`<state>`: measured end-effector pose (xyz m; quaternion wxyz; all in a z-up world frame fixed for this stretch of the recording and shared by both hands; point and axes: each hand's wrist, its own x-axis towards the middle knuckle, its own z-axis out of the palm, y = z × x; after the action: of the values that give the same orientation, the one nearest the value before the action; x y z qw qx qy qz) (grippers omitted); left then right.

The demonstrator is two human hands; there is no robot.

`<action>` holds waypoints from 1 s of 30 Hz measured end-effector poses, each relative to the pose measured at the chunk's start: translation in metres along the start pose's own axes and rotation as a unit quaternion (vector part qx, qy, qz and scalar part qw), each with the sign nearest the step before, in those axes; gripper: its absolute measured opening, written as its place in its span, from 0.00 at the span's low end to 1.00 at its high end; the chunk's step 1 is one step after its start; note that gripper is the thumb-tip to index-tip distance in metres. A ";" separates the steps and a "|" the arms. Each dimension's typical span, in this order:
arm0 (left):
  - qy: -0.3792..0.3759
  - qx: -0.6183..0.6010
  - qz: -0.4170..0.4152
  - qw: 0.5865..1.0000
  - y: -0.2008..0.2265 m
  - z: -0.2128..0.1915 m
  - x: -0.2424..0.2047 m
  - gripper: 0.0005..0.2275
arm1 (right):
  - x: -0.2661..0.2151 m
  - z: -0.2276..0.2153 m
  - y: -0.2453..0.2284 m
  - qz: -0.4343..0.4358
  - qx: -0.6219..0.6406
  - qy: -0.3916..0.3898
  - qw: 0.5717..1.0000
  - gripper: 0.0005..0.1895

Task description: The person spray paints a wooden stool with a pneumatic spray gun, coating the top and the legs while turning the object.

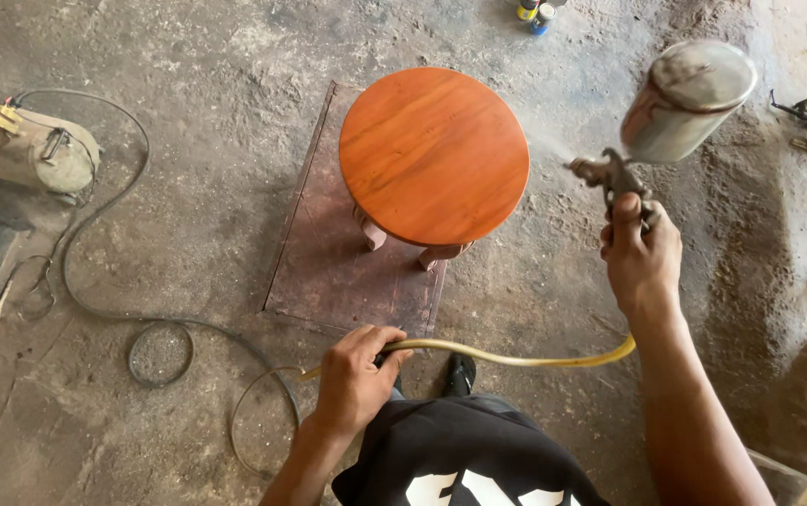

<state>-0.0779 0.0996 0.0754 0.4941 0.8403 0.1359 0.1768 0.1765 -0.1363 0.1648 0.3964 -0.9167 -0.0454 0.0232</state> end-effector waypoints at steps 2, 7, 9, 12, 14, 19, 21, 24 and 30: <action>0.019 0.004 0.005 1.000 0.003 -0.002 0.003 0.10 | 0.005 0.007 -0.004 -0.035 0.023 0.023 0.999 0.30; 0.027 0.004 0.012 1.000 0.005 -0.010 0.010 0.10 | -0.014 0.013 -0.015 -0.003 0.069 -0.072 0.995 0.31; 0.016 -0.007 0.001 1.000 0.005 -0.010 0.012 0.10 | -0.022 0.006 -0.019 0.001 0.085 -0.115 0.990 0.30; -0.001 -0.026 -0.007 1.000 0.004 -0.010 0.010 0.10 | -0.025 -0.008 -0.024 0.025 0.066 -0.158 0.985 0.29; 0.001 -0.037 0.005 0.999 0.005 -0.007 0.008 0.11 | -0.016 -0.011 -0.027 0.014 0.036 -0.148 0.988 0.30; -0.005 -0.034 -0.005 0.999 0.005 -0.005 0.009 0.11 | 0.022 0.000 -0.034 0.015 0.058 -0.086 0.995 0.30; 0.000 -0.037 0.001 0.999 0.004 -0.007 0.012 0.10 | 0.032 0.003 -0.037 0.008 0.064 -0.066 0.996 0.30; 0.012 -0.032 0.012 0.999 0.001 -0.008 0.012 0.10 | 0.036 0.004 -0.040 -0.002 0.044 -0.041 0.998 0.29; 0.019 -0.032 0.006 0.999 -0.003 -0.006 0.014 0.10 | 0.022 0.007 -0.046 0.021 -0.044 -0.021 0.999 0.27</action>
<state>-0.0680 0.1112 0.0775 0.5170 0.8212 0.1346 0.2003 0.1950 -0.0978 0.1937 0.3541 -0.9332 -0.0359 0.0487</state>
